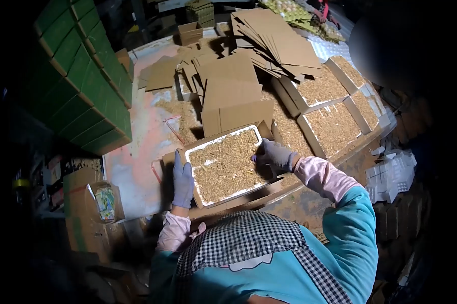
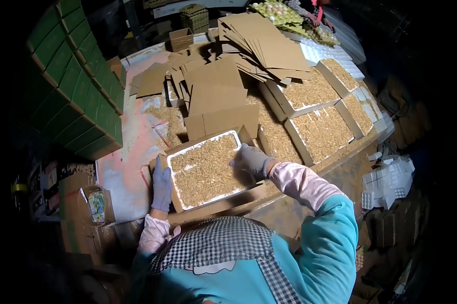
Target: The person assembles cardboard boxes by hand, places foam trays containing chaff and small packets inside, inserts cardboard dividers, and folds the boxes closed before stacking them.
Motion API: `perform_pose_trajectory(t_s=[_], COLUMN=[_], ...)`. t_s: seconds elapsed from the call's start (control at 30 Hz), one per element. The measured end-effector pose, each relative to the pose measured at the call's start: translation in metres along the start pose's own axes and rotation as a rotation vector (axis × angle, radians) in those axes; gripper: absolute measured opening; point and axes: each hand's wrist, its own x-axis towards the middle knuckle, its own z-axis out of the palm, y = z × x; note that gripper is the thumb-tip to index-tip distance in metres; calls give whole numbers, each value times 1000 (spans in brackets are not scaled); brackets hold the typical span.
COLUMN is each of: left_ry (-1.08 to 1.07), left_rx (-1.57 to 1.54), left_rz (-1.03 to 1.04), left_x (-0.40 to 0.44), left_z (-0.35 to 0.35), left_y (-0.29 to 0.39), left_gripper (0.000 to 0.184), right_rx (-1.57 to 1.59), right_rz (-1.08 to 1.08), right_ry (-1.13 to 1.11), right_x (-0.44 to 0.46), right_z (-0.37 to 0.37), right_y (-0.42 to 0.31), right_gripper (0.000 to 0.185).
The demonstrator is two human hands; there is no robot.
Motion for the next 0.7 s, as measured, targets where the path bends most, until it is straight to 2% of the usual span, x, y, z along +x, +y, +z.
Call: perform_pose_trajectory(t_s=[0.03, 0.07, 0.2, 0.23, 0.27, 0.3, 0.33, 0.37, 0.4, 0.43, 0.47, 0.53, 0.57, 0.6, 0.67, 0.7], left_ry=[13, 26, 46, 51, 83, 126, 119, 129, 153, 129, 146, 143, 107, 5, -409, -393], left_rx=[84, 165, 440, 523, 656, 790, 797, 817, 834, 922, 936, 1314, 1226, 1232, 1310, 1402], left_rz=[44, 87, 46, 16, 85, 151, 146, 197, 242, 380, 359, 724, 698, 576, 235, 315], left_x=[0, -1, -9, -10, -8, -6, -5, -5, -5, -2, -7, -15, -19, -23, -25, -29], left_z=[-4, -9, -31, -32, -34, -36, -33, -29, -26, -24, -22, 1, 8, 8, 5, 5], left_y=[-7, -15, -11, 1, -1, -2, 5, 15, 20, 17, 15, 49, 66, 69, 72, 58], left_gripper=[58, 57, 56, 56, 57, 58, 58, 59, 61, 65, 65, 66, 44, 30, 28, 30], right_rx=[-233, -345, -729, -720, -713, -659, -606, -318, -164, -83, 8, -66, -313, -583, -483, -463], right_rz=[25, 41, -75, -50, -27, -144, -258, -342, -450, -468, -486, -327, -302, -221, -98, -205], right_ry=[101, 188, 264, 194, 120, 143, 170, 229, 404, 462, 518, 785, 948, 1060, 610, 581], right_x=[2, 12, 41, 39, 36, 25, 12, 0, -12, -4, 10, 72, 104, 128, 161, 166], right_z=[6, 20, 56, 52, 46, 43, 39, 31, 21, 6, -13, -51, -69, -69, -66, -71], right_y=[0, 1, -7, -22, -31, -28, -27, -30, -32, -22, -10, 37, 63, 93, 144, 156], right_gripper=[52, 33, 29, 27, 25, 28, 30, 34, 33, 34, 37, 49, 55, 60, 59, 51])
